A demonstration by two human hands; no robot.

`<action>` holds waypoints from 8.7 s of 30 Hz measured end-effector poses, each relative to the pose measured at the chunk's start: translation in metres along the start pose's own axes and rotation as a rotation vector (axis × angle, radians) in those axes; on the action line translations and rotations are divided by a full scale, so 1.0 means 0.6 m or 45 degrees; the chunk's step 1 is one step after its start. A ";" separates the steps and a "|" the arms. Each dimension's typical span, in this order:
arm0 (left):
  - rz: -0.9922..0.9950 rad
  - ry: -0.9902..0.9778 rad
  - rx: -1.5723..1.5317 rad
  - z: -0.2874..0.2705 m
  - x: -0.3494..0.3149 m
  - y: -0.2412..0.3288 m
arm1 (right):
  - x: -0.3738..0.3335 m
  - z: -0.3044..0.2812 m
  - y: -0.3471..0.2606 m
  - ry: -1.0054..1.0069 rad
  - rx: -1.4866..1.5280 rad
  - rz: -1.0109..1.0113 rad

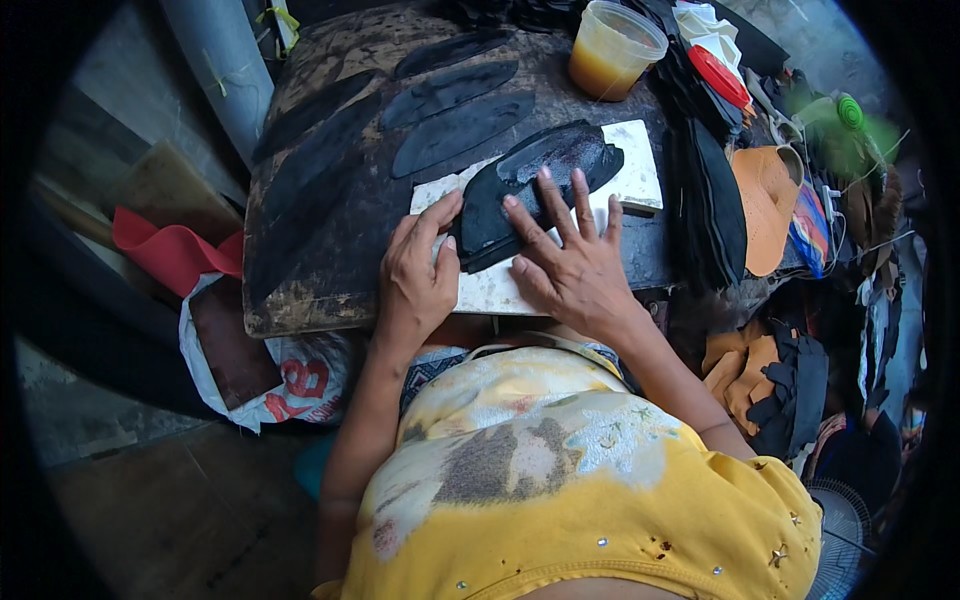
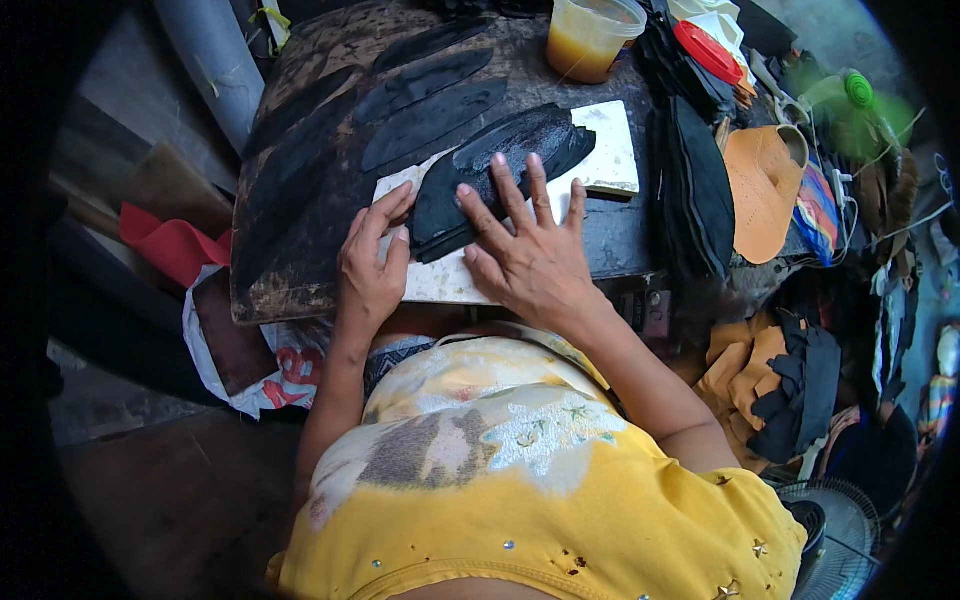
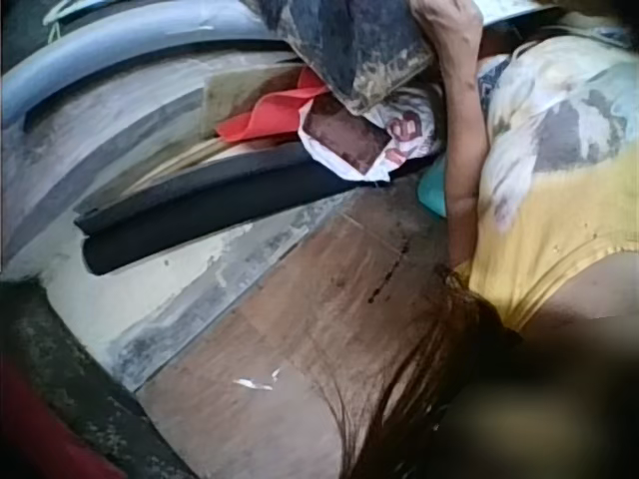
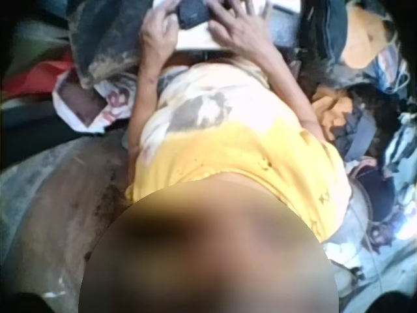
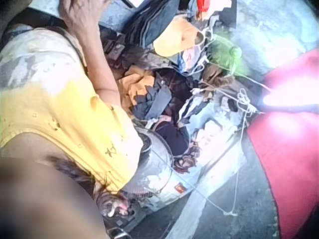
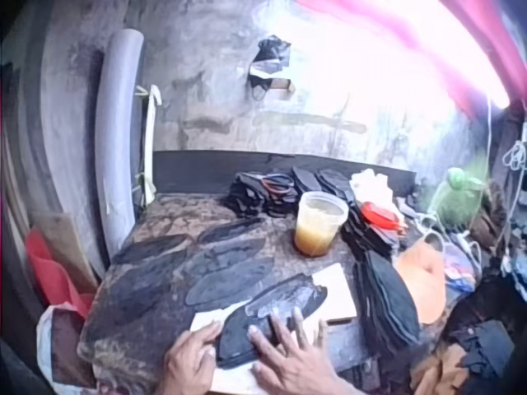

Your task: The person repeatedly rubs black leather pieces on a white board with both hands. They handle multiple pieces one at a time, turning them over and rubbing different areas. The person occasionally picks up a piece from the table and places it back down.

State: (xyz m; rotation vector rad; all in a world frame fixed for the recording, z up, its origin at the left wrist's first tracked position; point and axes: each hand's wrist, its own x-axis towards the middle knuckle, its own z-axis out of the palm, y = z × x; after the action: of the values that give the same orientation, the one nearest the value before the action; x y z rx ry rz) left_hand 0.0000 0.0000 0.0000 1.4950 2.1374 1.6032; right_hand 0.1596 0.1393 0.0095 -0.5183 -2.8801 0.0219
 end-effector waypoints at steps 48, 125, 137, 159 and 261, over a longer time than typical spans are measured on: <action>0.005 0.068 -0.010 0.001 -0.007 -0.007 | 0.095 -0.007 0.043 0.045 -0.048 -0.198; 0.159 -0.444 0.386 0.006 0.058 0.042 | 0.081 -0.019 0.122 0.509 0.614 0.335; 0.285 -0.375 0.317 0.013 0.039 0.014 | 0.053 0.008 0.127 0.412 0.375 0.310; 0.115 -0.250 0.242 0.001 0.023 0.028 | 0.056 -0.002 0.163 0.203 -0.180 0.461; -0.547 -0.159 -0.595 -0.015 0.063 -0.010 | 0.001 -0.022 0.045 -0.057 -0.097 0.071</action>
State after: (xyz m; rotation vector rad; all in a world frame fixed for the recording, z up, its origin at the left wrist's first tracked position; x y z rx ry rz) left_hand -0.0290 0.0212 0.0166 0.8963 1.7013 1.6375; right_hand 0.1714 0.1647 0.0212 -0.6203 -2.9190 -0.0683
